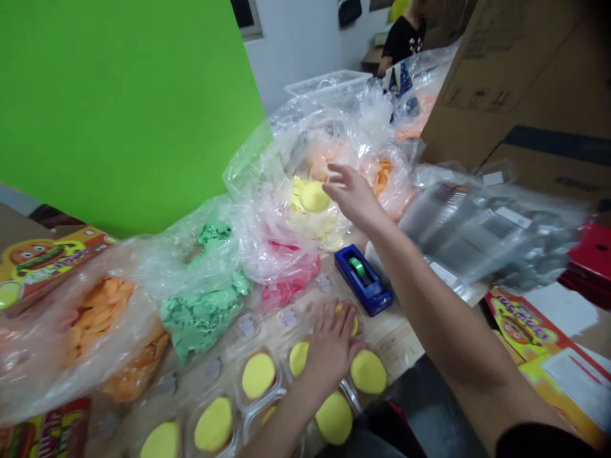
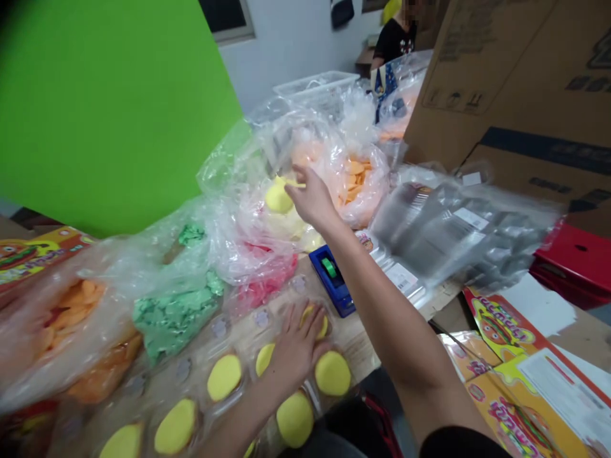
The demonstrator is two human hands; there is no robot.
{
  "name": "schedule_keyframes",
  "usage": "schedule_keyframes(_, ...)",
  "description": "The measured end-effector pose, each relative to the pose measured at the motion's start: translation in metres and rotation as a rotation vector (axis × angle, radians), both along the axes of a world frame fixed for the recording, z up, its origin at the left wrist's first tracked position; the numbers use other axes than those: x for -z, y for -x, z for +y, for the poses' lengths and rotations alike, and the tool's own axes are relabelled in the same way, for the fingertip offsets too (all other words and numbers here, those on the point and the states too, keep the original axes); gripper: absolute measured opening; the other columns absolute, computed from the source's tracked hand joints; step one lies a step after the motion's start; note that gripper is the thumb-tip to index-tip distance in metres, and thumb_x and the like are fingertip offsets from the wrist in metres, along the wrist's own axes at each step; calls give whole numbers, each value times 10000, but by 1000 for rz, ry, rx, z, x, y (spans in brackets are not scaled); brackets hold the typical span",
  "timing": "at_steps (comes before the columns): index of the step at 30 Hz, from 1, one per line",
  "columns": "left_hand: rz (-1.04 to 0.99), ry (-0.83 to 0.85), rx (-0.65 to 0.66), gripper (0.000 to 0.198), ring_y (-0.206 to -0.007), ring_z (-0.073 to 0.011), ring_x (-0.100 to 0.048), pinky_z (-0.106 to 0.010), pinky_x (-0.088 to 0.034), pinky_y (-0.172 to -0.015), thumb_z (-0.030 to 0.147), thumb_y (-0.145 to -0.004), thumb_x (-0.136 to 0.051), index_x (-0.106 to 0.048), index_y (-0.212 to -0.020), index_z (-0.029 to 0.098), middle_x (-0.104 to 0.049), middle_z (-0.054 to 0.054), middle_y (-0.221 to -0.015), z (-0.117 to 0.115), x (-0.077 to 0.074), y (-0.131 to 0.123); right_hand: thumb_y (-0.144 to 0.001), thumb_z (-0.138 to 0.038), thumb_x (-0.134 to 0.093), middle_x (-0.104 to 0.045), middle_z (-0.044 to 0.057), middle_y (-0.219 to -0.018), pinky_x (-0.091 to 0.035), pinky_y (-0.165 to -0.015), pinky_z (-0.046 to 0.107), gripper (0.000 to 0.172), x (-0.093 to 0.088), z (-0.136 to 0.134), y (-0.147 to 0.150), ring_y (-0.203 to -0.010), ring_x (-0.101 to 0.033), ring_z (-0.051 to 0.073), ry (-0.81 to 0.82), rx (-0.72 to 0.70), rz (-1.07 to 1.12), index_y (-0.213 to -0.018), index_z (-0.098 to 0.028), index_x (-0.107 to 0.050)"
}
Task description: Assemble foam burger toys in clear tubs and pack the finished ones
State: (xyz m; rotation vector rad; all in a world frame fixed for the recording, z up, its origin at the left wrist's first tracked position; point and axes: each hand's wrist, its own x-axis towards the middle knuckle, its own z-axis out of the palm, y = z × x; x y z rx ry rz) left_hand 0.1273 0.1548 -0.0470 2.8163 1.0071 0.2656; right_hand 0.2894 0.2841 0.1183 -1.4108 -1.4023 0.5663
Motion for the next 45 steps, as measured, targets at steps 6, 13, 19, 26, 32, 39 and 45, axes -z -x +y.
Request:
schedule_keyframes(6,-59,63,-31,520,-1211,-297,-395,-563,-272,-1014,460,-812,-482,-469,-1221,140,-552,-108,-1224,-5,4,-3,-824,-182,-481,-603,69,-1116,-478,-827,307,308,29,-40,2,-933,-607,169,-57,-37,-51,-1129,-162,-519)
schedule_keyframes(13,-301,-81,-321,317,-1175,-172,-427,-372,-334,-1001,241,-911,-306,-498,-1154,172,-542,-85,-1215,61,-53,28,-869,-233,-423,-661,67,-1024,-466,-843,326,258,70,-70,21,-940,-611,184,62,-182,-178,-1049,-177,-599)
schedule_keyframes(19,-130,-149,-527,225,-1053,-256,-513,-458,-264,-988,250,-857,-425,-628,-859,154,-673,-103,-896,144,-82,64,-838,-254,-545,-611,61,-1069,-481,-806,394,230,74,46,68,-930,-594,184,117,-301,-386,-1040,-150,-577)
schedule_keyframes(26,-4,-214,-830,310,-818,-273,-581,-402,-406,-740,342,-869,-397,-578,-928,97,-632,-149,-826,159,-84,82,-841,-265,-536,-433,103,-1286,-397,-898,498,396,58,107,23,-1112,-471,267,189,90,-576,-1215,-170,-446)
schedule_keyframes(32,-31,-188,-890,389,-1015,-329,-495,-422,-374,-830,360,-834,-467,-514,-1061,48,-546,-207,-1045,202,-98,55,-872,-285,-483,-524,78,-1177,-436,-854,433,272,63,90,88,-1024,-528,214,160,-112,-787,-1117,-173,-519)
schedule_keyframes(39,-52,70,-929,469,-939,-250,-567,-422,-459,-778,314,-797,-571,-447,-1191,92,-561,-145,-1073,227,-79,59,-851,-279,-525,-581,80,-1072,-480,-788,392,244,105,102,92,-923,-579,190,309,-250,-839,-1045,-135,-558)
schedule_keyframes(45,-290,172,-847,248,-805,-156,-595,-336,-507,-688,295,-842,-520,-548,-1028,134,-594,-55,-979,267,-110,79,-864,-292,-504,-610,44,-974,-511,-693,338,223,69,140,48,-803,-606,156,291,3,-647,-1013,-137,-565)
